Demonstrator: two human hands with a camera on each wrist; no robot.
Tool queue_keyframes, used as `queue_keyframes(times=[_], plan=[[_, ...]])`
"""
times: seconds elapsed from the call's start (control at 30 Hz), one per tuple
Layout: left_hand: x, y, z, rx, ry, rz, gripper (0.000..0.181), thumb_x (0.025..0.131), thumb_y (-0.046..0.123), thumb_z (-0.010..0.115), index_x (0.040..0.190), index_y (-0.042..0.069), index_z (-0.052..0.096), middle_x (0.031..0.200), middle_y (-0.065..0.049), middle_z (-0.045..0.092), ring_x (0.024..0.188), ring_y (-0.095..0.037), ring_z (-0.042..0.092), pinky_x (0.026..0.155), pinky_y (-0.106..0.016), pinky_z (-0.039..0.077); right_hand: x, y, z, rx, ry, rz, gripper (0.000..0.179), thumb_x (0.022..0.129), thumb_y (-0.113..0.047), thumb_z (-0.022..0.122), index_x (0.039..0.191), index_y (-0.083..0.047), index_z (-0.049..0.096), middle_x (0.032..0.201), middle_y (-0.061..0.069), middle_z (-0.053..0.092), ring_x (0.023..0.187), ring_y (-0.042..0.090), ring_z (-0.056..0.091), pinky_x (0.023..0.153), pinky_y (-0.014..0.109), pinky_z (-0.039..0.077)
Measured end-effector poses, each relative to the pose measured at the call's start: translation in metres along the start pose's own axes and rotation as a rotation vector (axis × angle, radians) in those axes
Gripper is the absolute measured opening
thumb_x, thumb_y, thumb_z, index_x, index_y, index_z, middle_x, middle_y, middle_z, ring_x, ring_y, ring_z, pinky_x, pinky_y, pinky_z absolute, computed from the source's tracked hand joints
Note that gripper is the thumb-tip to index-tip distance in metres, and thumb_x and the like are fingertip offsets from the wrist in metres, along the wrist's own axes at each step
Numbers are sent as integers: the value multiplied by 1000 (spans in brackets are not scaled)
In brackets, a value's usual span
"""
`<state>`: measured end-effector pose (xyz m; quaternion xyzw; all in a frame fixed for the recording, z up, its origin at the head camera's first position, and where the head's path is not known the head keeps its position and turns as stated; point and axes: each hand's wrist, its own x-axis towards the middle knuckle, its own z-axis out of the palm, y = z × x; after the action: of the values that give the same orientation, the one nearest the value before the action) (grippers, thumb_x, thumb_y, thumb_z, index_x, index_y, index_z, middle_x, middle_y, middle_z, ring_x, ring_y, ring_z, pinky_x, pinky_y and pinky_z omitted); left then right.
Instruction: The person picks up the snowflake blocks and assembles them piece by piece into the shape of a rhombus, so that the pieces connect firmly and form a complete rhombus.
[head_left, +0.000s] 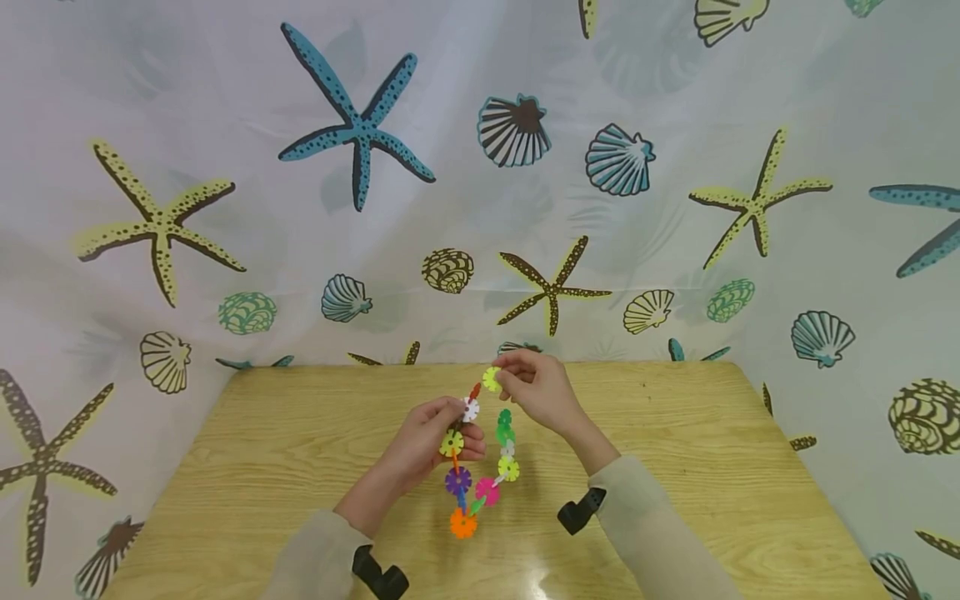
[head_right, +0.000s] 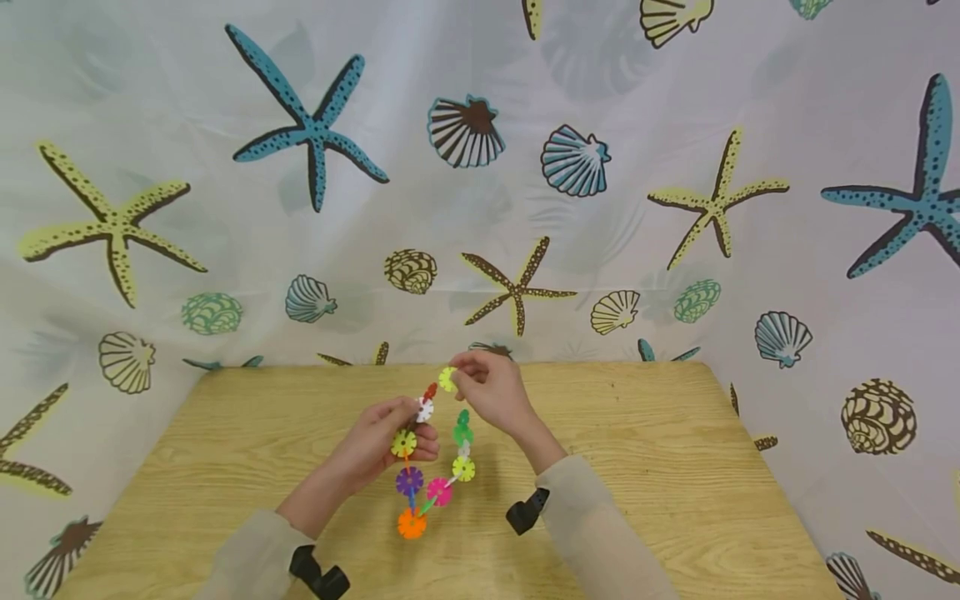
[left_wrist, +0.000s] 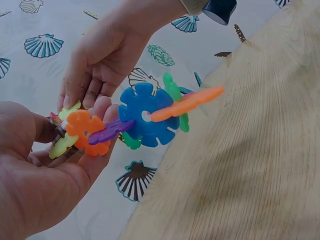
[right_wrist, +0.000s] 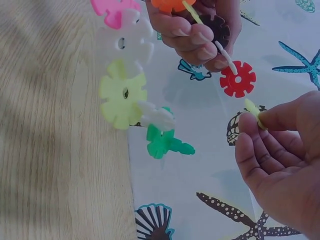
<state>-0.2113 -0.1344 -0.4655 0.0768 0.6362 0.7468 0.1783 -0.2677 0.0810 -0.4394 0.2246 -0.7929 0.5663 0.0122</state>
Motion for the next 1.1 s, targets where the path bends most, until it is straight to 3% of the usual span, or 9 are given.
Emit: queue_keyframes(times=[0.13, 0.3, 0.37, 0.57, 0.67, 0.83, 0.97, 1.1], plan=[[0, 0, 1, 0, -16, 8, 34, 117, 26, 38, 115, -1, 58, 88, -1, 73, 81, -12, 78, 85, -36, 66, 1, 0, 0, -3, -4, -3, 19, 105, -8, 64, 119, 0, 74, 97, 22, 75, 72, 12, 69, 69, 29, 59], [1, 0, 1, 5, -37, 18, 35, 117, 27, 38, 115, -1, 57, 89, -1, 73, 82, -11, 78, 85, -35, 66, 1, -3, 0, -7, -23, -3, 20, 106, -8, 62, 120, -2, 75, 105, 21, 75, 80, 34, 73, 78, 52, 63], [2, -1, 2, 9, -41, 20, 35, 117, 28, 38, 114, -1, 58, 89, -1, 73, 82, -11, 78, 85, -35, 66, 0, -3, 0, -5, -31, -6, 21, 106, -8, 61, 121, -1, 75, 108, 22, 75, 82, 38, 73, 79, 56, 62], [2, -1, 4, 46, -46, 32, 35, 117, 28, 39, 113, 0, 58, 90, -1, 73, 82, -12, 77, 87, -38, 66, 1, -4, 1, -19, -40, -15, 23, 107, -8, 60, 122, -1, 75, 107, 20, 74, 74, 14, 70, 75, 38, 64], [1, -2, 8, 65, -33, 35, 35, 117, 28, 39, 113, 0, 58, 89, 0, 73, 81, -12, 77, 87, -40, 66, 1, -3, 3, -19, -36, -16, 23, 107, -7, 59, 122, 0, 76, 107, 20, 74, 73, 18, 71, 72, 32, 62], [2, -6, 14, 73, 10, 31, 33, 117, 26, 39, 113, -1, 58, 87, -1, 72, 78, -13, 76, 86, -43, 66, -1, 0, 7, -26, -16, -32, 22, 106, -4, 60, 120, 2, 76, 108, 21, 74, 77, 34, 73, 71, 34, 64], [2, -8, 18, 82, 33, 22, 32, 117, 25, 39, 113, -1, 57, 87, -3, 71, 77, -14, 76, 88, -46, 66, -1, 1, 8, -48, -9, -20, 22, 106, -5, 60, 120, 2, 76, 107, 20, 75, 75, 30, 73, 70, 33, 63], [2, -9, 21, 74, 48, 16, 30, 117, 23, 38, 112, -1, 56, 87, -3, 70, 77, -14, 76, 86, -43, 66, -2, 1, 9, -59, -2, -9, 22, 106, -4, 61, 119, 0, 77, 105, 19, 75, 70, 14, 69, 66, 23, 58]])
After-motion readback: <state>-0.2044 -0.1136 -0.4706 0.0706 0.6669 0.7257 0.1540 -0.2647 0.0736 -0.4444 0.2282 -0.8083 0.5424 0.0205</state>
